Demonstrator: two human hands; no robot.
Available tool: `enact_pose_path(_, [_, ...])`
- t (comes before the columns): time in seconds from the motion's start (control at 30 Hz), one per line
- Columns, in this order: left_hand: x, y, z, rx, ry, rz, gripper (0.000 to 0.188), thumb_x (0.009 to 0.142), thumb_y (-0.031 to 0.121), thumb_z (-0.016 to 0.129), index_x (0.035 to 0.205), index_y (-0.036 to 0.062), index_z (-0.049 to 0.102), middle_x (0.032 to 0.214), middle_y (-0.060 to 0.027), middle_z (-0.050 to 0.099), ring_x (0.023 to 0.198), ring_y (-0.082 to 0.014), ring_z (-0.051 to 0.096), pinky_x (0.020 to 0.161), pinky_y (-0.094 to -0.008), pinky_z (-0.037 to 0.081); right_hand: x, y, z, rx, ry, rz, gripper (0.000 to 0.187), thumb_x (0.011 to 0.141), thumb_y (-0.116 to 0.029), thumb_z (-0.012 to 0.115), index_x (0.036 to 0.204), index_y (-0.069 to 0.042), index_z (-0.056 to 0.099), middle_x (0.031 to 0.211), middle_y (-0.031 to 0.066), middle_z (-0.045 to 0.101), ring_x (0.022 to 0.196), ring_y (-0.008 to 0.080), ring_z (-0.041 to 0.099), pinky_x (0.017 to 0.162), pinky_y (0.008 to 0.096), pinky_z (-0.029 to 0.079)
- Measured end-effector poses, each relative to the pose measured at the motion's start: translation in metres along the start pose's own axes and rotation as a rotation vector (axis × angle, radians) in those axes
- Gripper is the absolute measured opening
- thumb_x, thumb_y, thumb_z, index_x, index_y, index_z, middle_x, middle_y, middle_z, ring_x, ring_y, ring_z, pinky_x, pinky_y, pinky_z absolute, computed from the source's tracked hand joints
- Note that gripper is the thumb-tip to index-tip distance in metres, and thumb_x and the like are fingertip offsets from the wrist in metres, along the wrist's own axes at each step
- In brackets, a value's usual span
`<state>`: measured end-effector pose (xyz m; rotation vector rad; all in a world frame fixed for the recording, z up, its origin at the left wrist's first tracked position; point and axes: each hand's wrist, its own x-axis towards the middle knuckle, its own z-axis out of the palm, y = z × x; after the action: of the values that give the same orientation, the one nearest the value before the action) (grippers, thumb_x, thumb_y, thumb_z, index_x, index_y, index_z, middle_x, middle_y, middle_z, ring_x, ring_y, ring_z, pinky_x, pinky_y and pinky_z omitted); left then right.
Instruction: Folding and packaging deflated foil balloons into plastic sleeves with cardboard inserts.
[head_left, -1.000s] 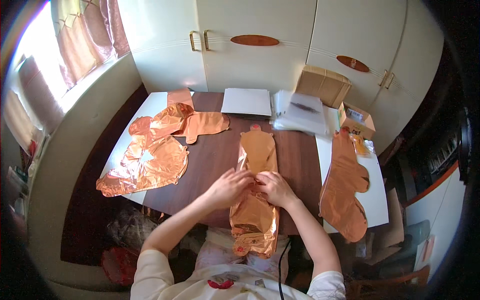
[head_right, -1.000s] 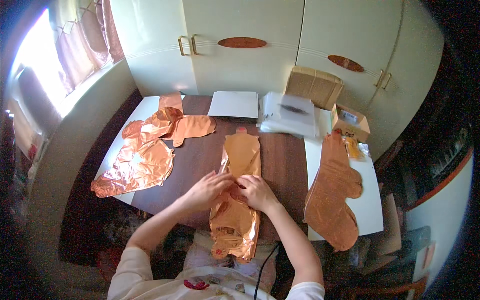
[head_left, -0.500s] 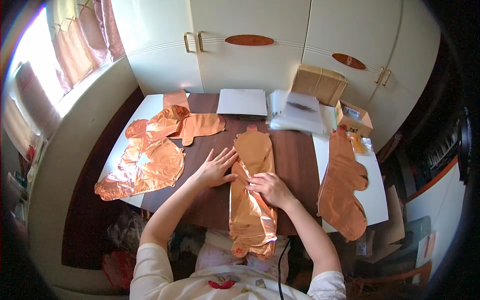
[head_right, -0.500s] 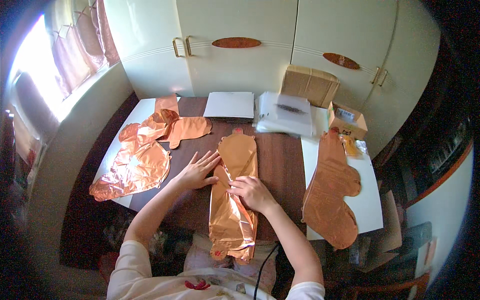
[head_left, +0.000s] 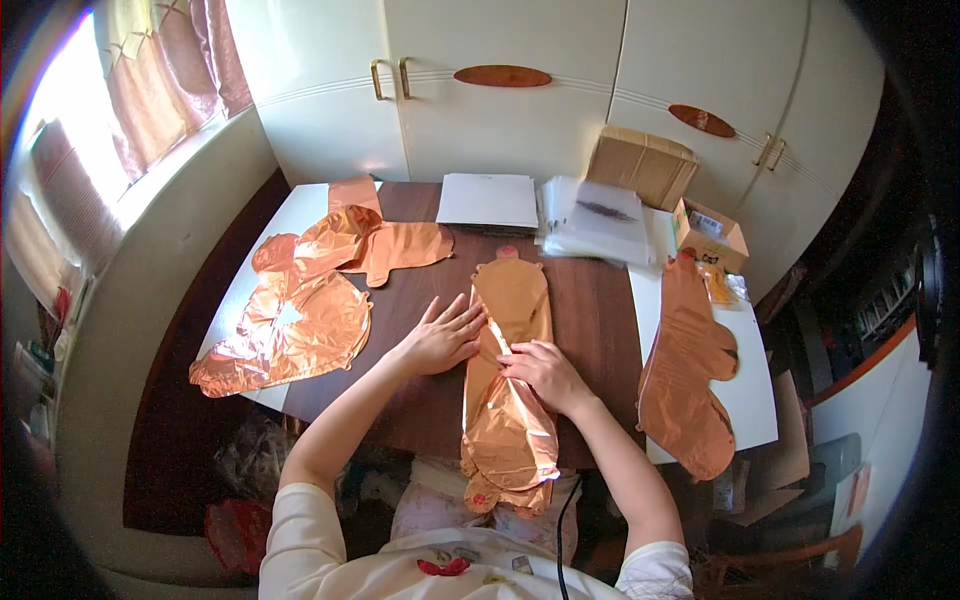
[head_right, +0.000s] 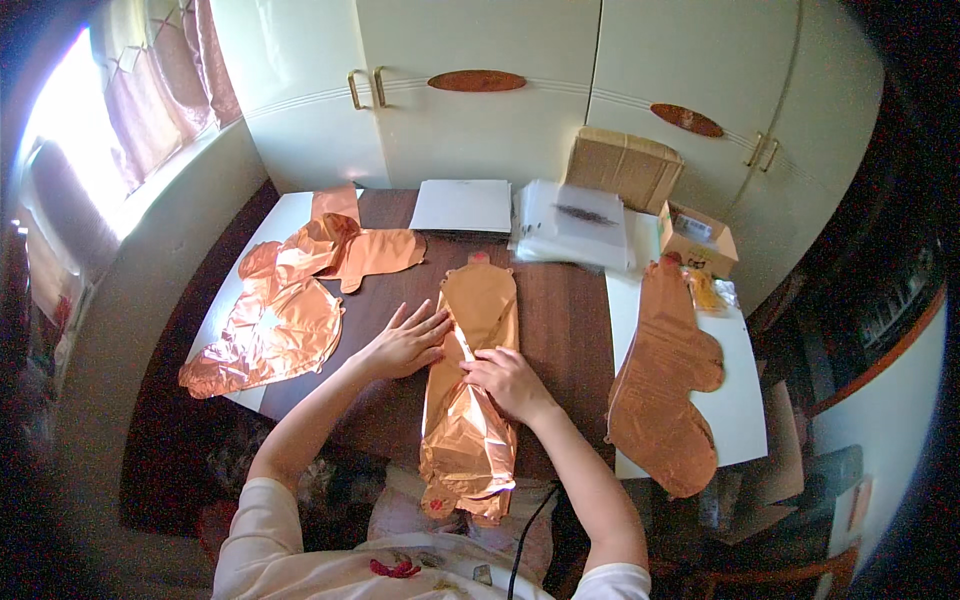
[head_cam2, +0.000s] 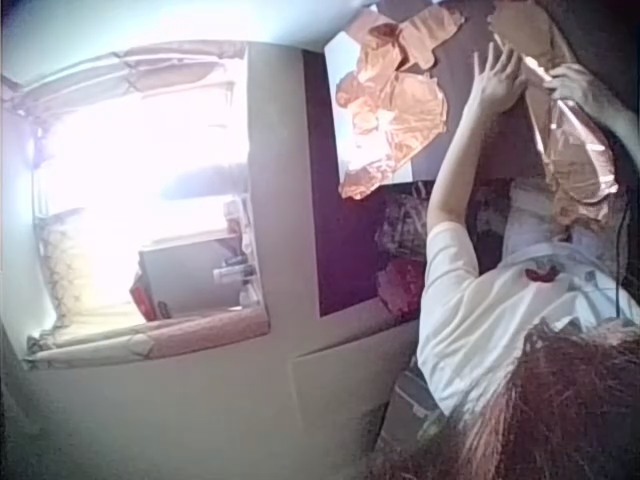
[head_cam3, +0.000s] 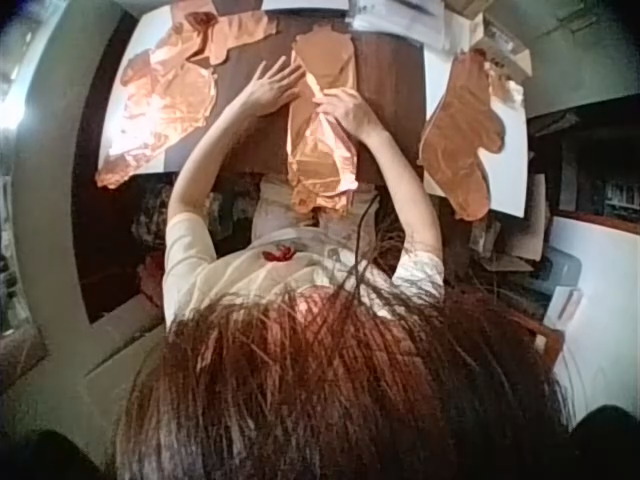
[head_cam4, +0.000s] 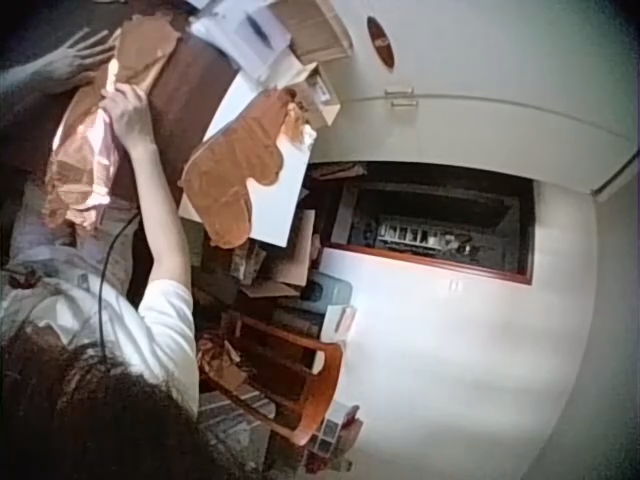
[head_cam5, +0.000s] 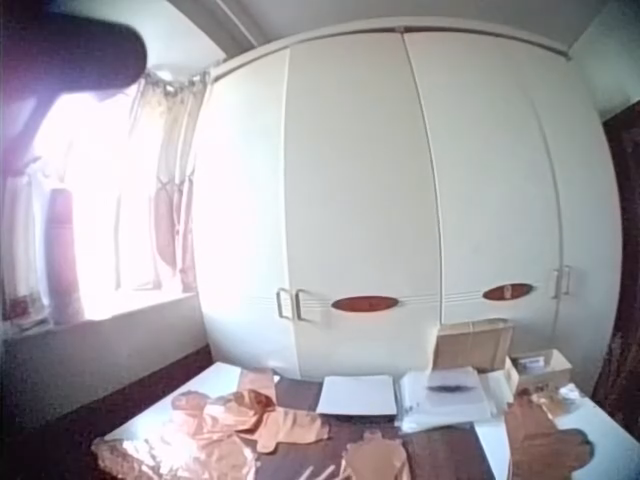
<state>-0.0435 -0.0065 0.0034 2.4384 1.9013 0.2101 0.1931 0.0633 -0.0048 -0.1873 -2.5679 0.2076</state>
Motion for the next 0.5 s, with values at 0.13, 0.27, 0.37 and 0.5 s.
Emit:
enact_pose_path(0.13, [0.002, 0.0, 0.004, 0.036, 0.02, -0.021, 0.066, 0.091, 0.048, 0.039, 0.139, 0.0054, 0.028, 0.146, -0.0101, 0.025, 0.137, -0.0294, 0.018, 0.107, -0.0555, 0.014, -0.001, 0.0, 0.0, 0.018, 0.017, 0.009, 0.014, 0.082, -0.017, 0.056, 0.088, -0.012, 0.068, 0.107, -0.0028, 0.064, 0.106, 0.0177, 0.055, 0.091, 0.0355, 0.043])
enact_pose_path(0.27, [0.007, -0.003, 0.001, 0.086, 0.003, -0.027, 0.082, 0.083, 0.059, 0.044, 0.139, 0.0018, 0.026, 0.146, -0.0127, 0.026, 0.136, -0.0299, 0.018, 0.106, -0.0558, 0.015, 0.0, 0.0, -0.001, 0.007, -0.006, 0.014, 0.015, 0.082, -0.017, 0.055, 0.089, -0.013, 0.068, 0.106, -0.003, 0.065, 0.106, 0.0178, 0.055, 0.092, 0.0366, 0.043])
enact_pose_path(0.37, [0.012, -0.009, -0.002, 0.092, -0.01, -0.04, 0.096, 0.075, 0.069, 0.048, 0.14, 0.0016, 0.025, 0.146, -0.0134, 0.024, 0.137, -0.0306, 0.017, 0.106, -0.0562, 0.015, -0.001, 0.001, 0.0, 0.043, -0.014, 0.035, 0.016, 0.083, -0.019, 0.055, 0.091, -0.013, 0.068, 0.108, -0.0031, 0.064, 0.107, 0.0171, 0.054, 0.094, 0.0401, 0.041])
enact_pose_path(0.5, [0.017, -0.013, -0.007, 0.082, -0.019, -0.031, 0.105, 0.069, 0.073, 0.051, 0.14, 0.0004, 0.024, 0.147, -0.0143, 0.02, 0.137, -0.0313, 0.017, 0.106, -0.0571, 0.015, -0.002, 0.0, -0.003, 0.057, -0.056, 0.055, 0.017, 0.083, -0.016, 0.053, 0.092, -0.014, 0.067, 0.109, -0.0034, 0.063, 0.109, 0.0167, 0.053, 0.096, 0.0422, 0.039])
